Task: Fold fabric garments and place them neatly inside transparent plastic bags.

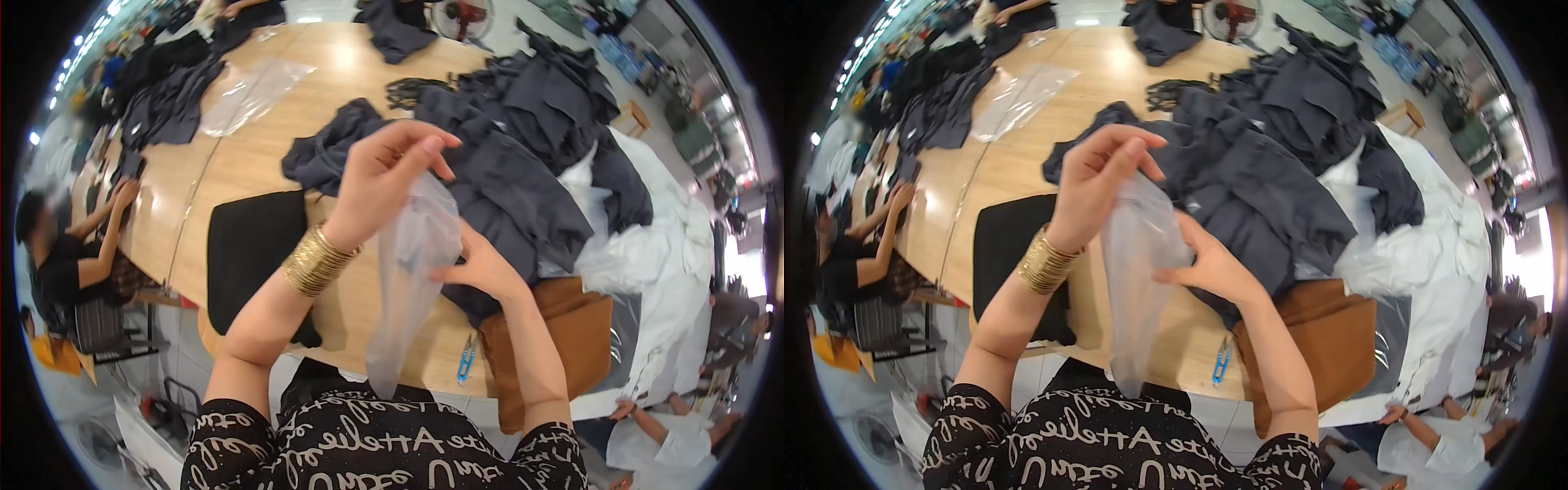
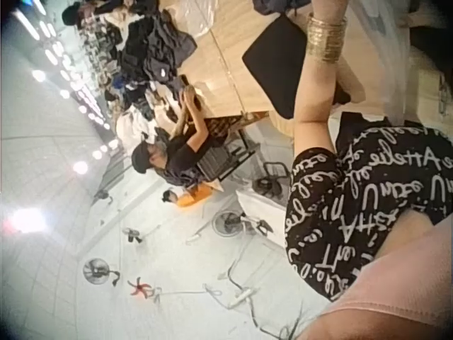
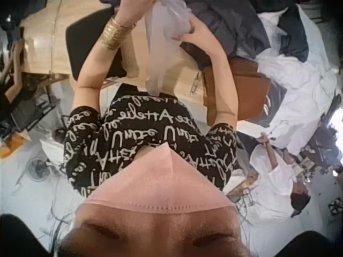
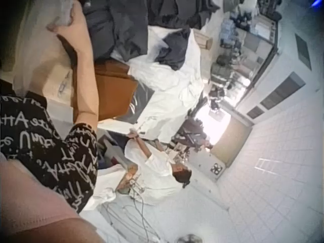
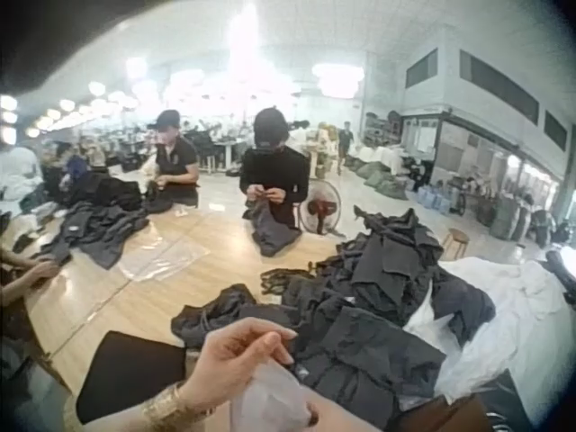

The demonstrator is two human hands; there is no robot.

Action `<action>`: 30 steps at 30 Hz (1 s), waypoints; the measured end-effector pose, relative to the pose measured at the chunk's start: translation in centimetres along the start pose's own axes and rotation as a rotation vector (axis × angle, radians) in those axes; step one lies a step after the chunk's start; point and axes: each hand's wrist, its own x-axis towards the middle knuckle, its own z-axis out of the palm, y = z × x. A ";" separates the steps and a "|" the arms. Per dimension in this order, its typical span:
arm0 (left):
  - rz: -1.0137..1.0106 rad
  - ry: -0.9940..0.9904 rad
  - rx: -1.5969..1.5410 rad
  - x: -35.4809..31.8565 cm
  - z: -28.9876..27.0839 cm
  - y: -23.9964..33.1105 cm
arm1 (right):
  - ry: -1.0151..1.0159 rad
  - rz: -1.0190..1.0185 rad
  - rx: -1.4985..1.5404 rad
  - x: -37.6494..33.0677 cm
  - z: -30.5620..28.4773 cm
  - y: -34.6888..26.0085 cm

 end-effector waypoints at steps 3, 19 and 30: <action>0.094 0.147 0.154 -3.0 -7.5 2.7 | -0.119 0.042 -0.198 5.1 3.8 -2.9; -0.739 0.342 0.212 -17.7 -45.2 -1.1 | 0.589 -0.900 -1.588 30.8 26.5 -4.9; -0.771 0.768 -0.693 -29.1 -53.9 -12.4 | -0.038 -0.576 -1.298 27.0 41.8 16.8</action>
